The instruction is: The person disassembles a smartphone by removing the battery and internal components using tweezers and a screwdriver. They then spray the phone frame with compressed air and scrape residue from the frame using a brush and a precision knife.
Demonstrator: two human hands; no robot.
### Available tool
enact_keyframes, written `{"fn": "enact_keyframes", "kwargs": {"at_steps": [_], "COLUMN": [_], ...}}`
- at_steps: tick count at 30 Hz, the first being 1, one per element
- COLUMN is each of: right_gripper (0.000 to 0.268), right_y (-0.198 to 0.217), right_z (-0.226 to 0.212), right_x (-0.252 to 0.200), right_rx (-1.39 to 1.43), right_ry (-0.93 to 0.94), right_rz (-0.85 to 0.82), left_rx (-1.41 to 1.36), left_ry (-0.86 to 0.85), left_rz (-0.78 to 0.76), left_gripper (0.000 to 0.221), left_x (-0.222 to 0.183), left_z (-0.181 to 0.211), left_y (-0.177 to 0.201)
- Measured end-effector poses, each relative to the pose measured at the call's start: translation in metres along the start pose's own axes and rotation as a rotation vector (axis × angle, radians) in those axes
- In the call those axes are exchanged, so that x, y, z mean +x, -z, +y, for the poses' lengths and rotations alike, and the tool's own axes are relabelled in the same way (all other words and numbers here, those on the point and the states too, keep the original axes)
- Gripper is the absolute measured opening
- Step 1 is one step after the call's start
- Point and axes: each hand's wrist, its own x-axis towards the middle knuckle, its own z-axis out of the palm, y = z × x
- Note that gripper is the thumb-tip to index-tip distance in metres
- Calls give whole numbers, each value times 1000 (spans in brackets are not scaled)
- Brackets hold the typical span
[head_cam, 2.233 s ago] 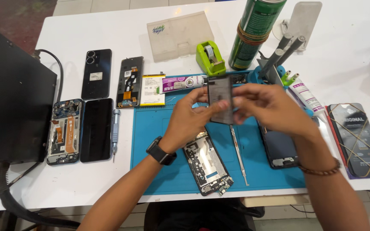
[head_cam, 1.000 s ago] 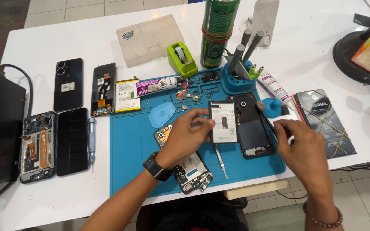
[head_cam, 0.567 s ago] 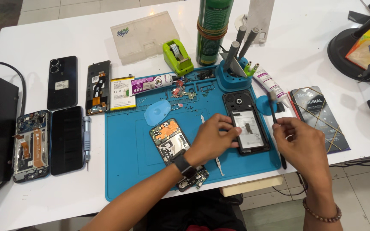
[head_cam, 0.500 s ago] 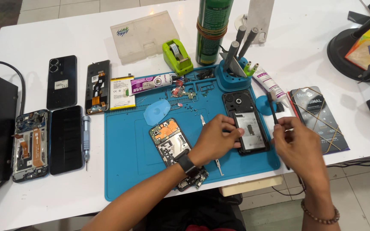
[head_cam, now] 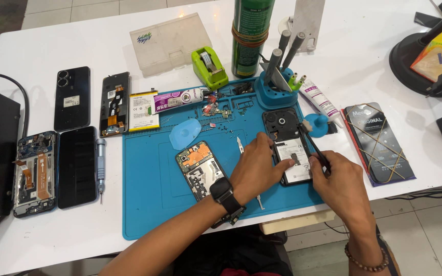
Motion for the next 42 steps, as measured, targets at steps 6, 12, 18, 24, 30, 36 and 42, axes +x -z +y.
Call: {"fn": "enact_keyframes", "kwargs": {"at_steps": [6, 12, 18, 24, 30, 36, 42], "right_gripper": [23, 21, 28, 32, 27, 24, 30], "right_y": [4, 15, -2, -12, -16, -19, -20], "right_z": [4, -19, -29, -24, -26, -20, -22], "right_x": [1, 49, 100, 102, 100, 98, 99], "right_rx": [24, -51, -275, -394, -363, -289, -262], "right_ry": [57, 150, 447, 422, 378, 318, 365], "right_rz": [50, 111, -85, -109, -46, -28, -17], "left_rx": [-31, 80, 292, 282, 246, 276, 177], "left_ry": [17, -102, -329, -365, -369, -420, -383], "left_rz": [-19, 49, 101, 36, 39, 3, 25], "left_gripper": [49, 35, 42, 25, 23, 23, 19], "left_x": [-1, 14, 58, 71, 74, 77, 81], "left_z": [-2, -13, -41, -57, -55, -55, -57], "left_y": [-4, 4, 12, 10, 16, 15, 22]}}
